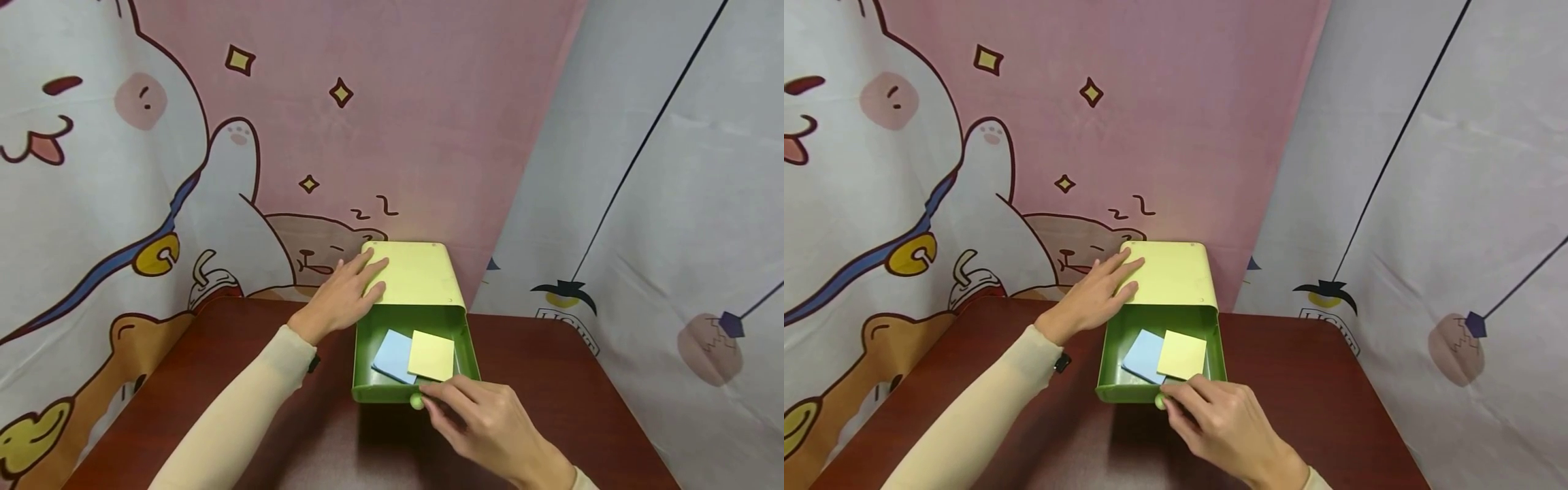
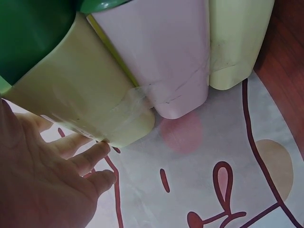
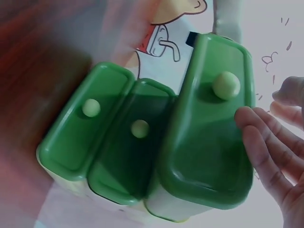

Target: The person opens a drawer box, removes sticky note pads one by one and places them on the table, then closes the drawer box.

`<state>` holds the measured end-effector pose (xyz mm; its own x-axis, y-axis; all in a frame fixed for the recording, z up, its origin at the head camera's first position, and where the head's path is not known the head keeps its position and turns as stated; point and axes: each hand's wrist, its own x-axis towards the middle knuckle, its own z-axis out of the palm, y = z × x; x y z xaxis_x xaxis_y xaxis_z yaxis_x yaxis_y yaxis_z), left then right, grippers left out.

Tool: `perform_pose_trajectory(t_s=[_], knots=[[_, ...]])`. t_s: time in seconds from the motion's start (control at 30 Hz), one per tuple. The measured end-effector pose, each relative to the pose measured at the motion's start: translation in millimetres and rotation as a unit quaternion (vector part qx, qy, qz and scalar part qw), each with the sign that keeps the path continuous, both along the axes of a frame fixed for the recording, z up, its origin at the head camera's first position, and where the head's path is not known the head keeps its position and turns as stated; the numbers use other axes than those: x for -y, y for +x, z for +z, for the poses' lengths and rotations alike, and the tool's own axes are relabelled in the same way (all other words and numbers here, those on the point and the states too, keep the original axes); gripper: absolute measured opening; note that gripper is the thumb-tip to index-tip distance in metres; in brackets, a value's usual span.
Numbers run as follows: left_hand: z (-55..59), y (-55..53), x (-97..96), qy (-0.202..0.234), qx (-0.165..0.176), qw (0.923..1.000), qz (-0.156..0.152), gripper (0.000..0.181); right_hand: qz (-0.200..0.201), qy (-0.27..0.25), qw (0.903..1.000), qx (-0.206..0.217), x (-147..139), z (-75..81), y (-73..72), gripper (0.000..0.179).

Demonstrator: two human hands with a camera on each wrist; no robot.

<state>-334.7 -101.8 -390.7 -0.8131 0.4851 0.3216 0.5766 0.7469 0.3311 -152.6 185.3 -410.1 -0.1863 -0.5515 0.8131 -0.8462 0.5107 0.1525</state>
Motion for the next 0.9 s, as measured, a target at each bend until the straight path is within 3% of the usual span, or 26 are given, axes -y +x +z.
perform_pose_trajectory(t_s=[0.17,0.53,0.7,0.9], knots=[[0.9,0.3,0.1,0.002,0.005,1.0,0.001,0.068,0.007,0.001,1.0,0.0,-1,13.9,-2.7,0.025],[-0.1,1.4,-0.6,0.001,0.0,1.0,0.0,0.068,0.009,0.03,0.9966,0.076,-11,42.7,-13.2,0.029],[-0.5,1.6,-1.2,0.004,0.005,1.0,-0.001,0.069,-0.009,0.048,0.9951,0.086,-15,55.0,-22.6,0.009],[1.0,2.7,-1.3,0.002,0.002,1.0,0.001,0.068,-0.029,0.072,0.9902,0.116,-17,67.4,-32.3,0.031]])
